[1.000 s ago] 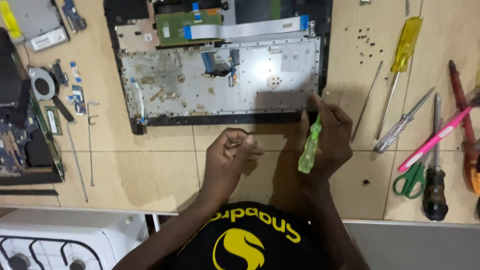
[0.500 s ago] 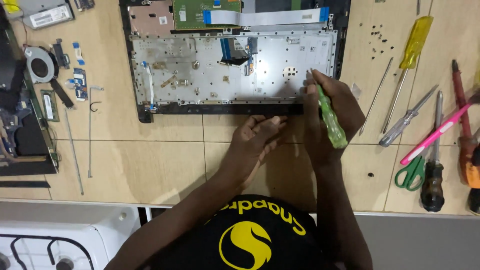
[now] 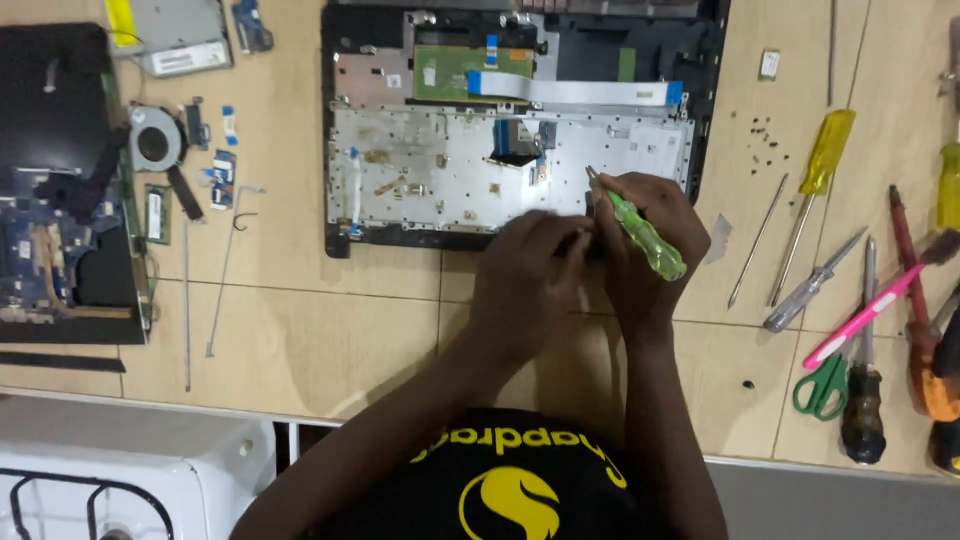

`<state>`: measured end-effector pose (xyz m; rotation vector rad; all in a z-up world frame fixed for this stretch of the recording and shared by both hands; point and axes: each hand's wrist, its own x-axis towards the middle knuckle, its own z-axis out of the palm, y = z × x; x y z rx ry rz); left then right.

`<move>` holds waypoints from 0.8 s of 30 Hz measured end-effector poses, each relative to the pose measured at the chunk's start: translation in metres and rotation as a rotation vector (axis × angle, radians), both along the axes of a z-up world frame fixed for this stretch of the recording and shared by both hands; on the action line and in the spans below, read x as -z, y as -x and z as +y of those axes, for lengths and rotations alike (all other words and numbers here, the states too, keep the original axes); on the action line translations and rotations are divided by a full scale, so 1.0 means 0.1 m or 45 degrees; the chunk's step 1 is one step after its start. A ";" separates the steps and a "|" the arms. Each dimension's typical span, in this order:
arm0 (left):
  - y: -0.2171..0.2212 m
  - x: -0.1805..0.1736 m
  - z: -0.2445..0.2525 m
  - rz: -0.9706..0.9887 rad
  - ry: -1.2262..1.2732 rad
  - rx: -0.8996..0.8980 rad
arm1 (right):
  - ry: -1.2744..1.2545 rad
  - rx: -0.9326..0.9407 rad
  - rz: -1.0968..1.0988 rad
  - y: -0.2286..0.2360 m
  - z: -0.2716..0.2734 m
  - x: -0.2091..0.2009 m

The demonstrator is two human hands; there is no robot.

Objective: Disassembling and reassembling a laptop, including removing the keyboard and disconnecting internal ribbon cables.

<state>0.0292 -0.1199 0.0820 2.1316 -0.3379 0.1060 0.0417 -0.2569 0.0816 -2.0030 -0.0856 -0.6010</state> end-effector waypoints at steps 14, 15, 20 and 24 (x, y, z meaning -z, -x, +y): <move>-0.42 -0.02 -0.11 -0.532 -0.271 0.064 | 0.053 0.401 0.091 0.00 0.13 0.11; -0.41 -0.01 -0.13 -0.523 -0.281 0.080 | 0.062 0.419 0.091 0.00 0.14 0.11; -0.39 0.19 0.01 -0.394 -0.158 0.116 | -0.003 0.452 0.188 0.00 0.18 0.07; -0.50 0.28 0.30 -0.454 -0.205 -0.182 | -0.322 0.411 0.185 0.00 0.23 0.08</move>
